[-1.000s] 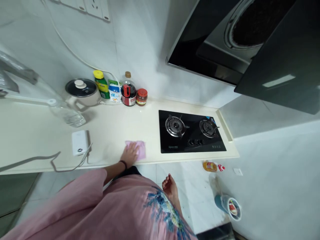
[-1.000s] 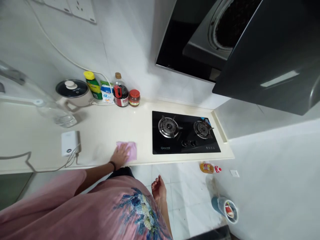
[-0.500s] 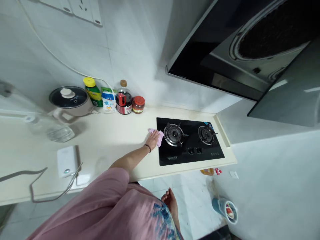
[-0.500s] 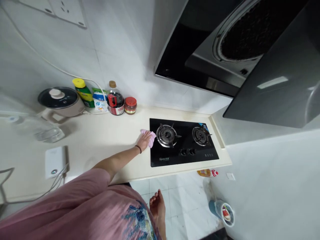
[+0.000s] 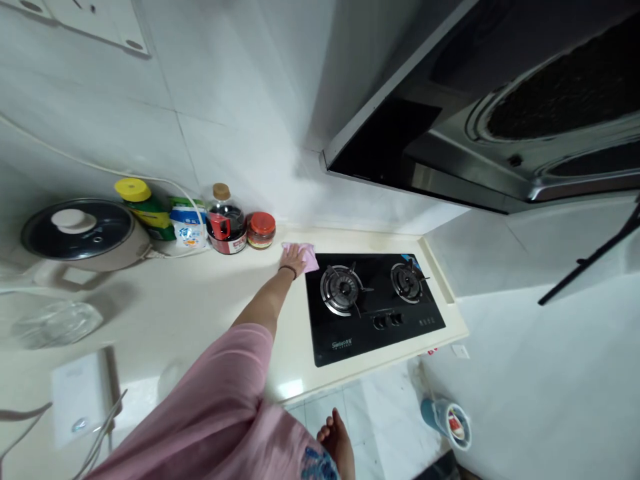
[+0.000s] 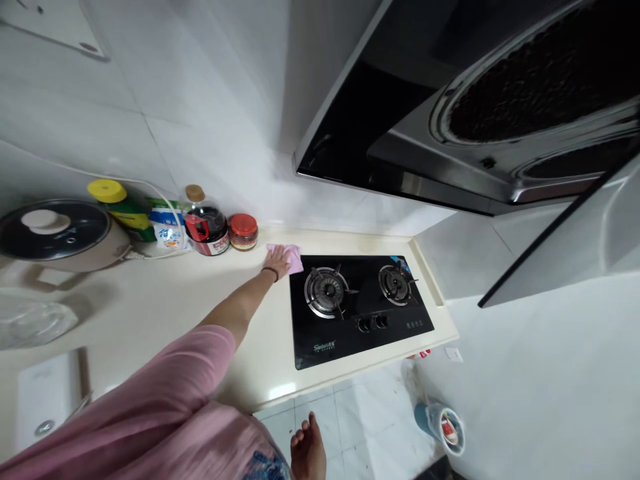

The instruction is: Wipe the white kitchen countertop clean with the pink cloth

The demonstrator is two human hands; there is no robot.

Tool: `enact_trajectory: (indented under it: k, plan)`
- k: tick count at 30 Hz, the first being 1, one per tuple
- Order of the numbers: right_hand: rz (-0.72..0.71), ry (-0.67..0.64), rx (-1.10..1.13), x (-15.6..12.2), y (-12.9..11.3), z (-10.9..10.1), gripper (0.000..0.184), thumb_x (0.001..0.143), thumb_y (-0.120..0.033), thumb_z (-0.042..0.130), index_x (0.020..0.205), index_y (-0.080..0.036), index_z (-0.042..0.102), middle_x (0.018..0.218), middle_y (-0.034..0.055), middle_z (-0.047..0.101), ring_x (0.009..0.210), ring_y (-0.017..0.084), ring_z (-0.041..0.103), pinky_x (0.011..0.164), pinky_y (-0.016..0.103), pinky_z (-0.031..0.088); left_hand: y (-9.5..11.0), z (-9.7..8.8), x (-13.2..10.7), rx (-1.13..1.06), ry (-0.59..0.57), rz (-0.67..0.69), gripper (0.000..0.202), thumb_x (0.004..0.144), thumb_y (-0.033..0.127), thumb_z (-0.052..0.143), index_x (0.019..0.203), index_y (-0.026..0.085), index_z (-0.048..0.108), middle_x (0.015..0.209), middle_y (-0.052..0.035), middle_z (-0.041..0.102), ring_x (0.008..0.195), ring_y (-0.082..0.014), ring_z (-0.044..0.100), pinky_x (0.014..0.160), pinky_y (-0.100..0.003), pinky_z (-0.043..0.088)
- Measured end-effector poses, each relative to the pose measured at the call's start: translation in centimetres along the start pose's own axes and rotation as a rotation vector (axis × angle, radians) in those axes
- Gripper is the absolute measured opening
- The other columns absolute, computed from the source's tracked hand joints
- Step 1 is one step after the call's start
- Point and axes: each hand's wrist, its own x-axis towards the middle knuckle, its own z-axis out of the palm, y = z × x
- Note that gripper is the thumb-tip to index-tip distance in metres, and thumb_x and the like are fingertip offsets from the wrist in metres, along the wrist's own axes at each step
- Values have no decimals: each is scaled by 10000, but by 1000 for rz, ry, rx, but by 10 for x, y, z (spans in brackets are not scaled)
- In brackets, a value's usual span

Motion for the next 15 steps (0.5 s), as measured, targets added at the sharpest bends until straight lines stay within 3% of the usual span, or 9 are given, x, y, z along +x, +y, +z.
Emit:
enact_trajectory:
  k: [3, 7, 11, 15]
  plan:
    - [17, 124, 112, -5, -1, 8, 314, 522, -394, 900, 733, -380, 668, 605, -96, 592, 429, 142, 533, 384, 304, 486, -29, -11, 6, -6, 53, -123, 785, 1051, 406, 427, 1771, 147, 251, 1848, -170, 99, 1717, -376, -2, 1354, -665, -2]
    - [69, 96, 150, -6, -1, 9, 325, 558, -349, 929, 732, -326, 655, 601, -105, 603, 445, 83, 525, 427, 213, 478, -42, -10, -19, 26, 85, -172, 770, 1072, 445, 397, 1777, 175, 242, 1860, -130, 37, 1717, -358, -52, 1367, -616, -8]
    - [101, 59, 227, -2, -4, 7, 349, 575, -324, 953, 740, -285, 648, 611, -102, 602, 450, 60, 511, 425, 172, 459, -24, 8, -68, 64, 42, -169, 753, 1075, 458, 390, 1769, 189, 278, 1858, -134, 60, 1713, -379, -71, 1353, -651, -49]
    - [94, 12, 244, -1, -13, 6, 322, 633, -287, 941, 799, -271, 665, 645, -90, 616, 469, 63, 522, 429, 167, 464, 3, 41, -137, 89, 22, -70, 730, 1072, 458, 413, 1755, 214, 330, 1851, -143, 115, 1716, -383, -28, 1354, -657, -25]
